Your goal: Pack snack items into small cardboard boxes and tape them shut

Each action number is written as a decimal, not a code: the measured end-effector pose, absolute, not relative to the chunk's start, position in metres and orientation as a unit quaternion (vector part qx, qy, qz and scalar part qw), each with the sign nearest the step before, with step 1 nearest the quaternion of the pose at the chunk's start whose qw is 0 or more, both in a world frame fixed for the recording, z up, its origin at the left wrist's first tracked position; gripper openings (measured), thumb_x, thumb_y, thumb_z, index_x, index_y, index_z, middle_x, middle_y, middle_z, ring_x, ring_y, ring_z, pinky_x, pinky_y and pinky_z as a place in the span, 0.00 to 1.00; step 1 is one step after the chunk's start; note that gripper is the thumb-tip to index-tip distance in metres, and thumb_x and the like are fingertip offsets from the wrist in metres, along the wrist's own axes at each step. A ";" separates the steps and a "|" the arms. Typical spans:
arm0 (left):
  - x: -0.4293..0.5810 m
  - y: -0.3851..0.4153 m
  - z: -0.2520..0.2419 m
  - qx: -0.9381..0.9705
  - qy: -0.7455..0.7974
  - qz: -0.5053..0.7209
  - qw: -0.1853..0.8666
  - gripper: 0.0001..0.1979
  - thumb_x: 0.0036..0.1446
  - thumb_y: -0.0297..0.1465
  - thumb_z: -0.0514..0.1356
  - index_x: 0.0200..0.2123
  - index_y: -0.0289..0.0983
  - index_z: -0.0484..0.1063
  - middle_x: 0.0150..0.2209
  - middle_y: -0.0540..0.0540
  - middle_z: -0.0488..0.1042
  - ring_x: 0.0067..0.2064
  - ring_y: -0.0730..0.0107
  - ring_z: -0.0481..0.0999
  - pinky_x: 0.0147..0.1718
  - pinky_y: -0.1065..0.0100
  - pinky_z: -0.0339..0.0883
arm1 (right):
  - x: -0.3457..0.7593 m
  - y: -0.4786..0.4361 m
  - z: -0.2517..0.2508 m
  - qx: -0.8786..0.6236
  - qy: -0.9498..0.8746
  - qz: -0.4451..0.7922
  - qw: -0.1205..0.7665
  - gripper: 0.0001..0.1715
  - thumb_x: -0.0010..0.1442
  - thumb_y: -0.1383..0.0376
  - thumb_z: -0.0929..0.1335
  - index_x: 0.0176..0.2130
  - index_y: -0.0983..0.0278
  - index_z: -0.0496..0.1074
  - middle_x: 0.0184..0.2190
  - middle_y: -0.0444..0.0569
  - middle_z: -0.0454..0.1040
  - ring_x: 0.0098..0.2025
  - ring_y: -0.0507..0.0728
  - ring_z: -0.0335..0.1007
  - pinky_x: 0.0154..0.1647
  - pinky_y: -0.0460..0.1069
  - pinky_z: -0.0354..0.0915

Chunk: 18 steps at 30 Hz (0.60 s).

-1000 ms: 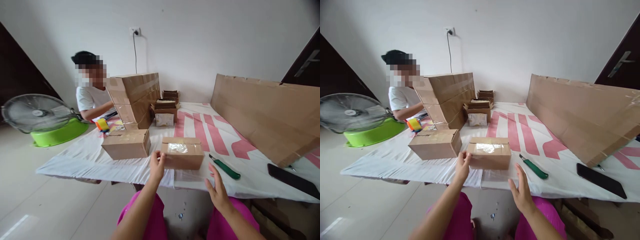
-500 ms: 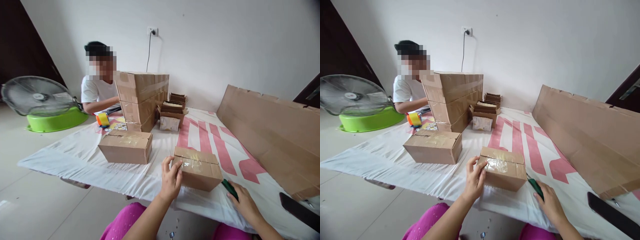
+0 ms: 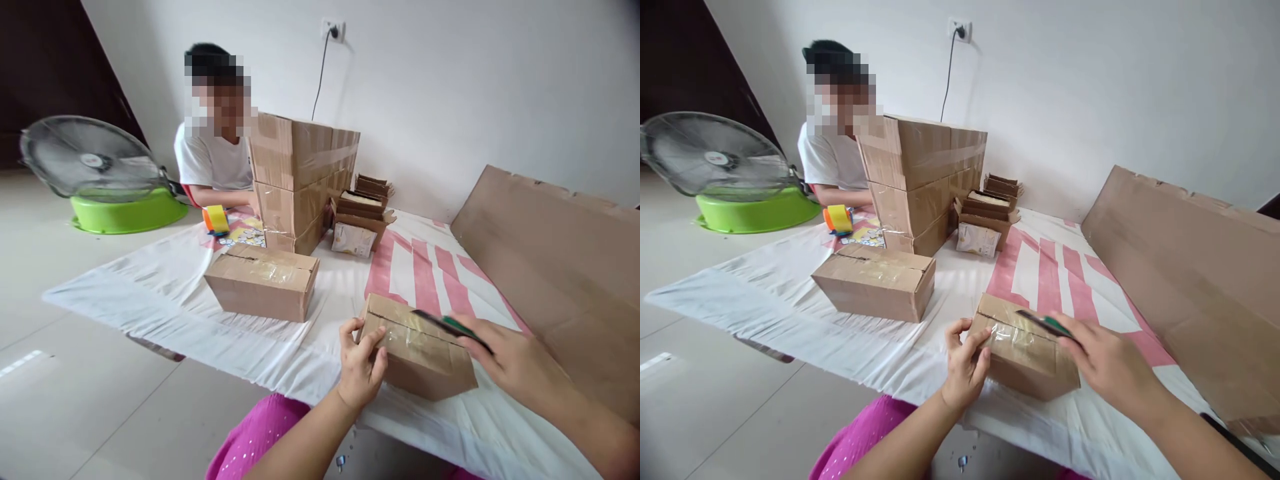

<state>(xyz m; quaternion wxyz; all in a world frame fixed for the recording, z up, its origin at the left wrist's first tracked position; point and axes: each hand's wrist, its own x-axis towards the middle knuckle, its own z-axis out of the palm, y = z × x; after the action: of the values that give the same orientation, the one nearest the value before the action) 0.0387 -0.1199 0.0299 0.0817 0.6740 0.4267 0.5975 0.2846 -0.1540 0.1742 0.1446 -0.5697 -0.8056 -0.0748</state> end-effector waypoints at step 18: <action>0.037 -0.118 0.023 0.682 0.431 0.585 0.081 0.14 0.61 0.31 0.54 0.49 0.40 0.70 0.51 0.39 0.57 0.56 0.57 0.61 0.52 0.55 0.66 | 0.296 -0.154 0.213 -0.529 -0.824 -0.142 -0.146 0.17 0.63 0.64 0.63 0.49 0.52 0.72 0.25 0.44 0.76 0.26 0.57 0.73 0.22 0.47 0.55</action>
<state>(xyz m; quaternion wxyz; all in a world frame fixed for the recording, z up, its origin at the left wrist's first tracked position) 0.0370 -0.1180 0.0225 0.0807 0.6822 0.4311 0.5850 0.2960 -0.1536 0.2130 -0.1464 -0.5294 -0.8236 -0.1415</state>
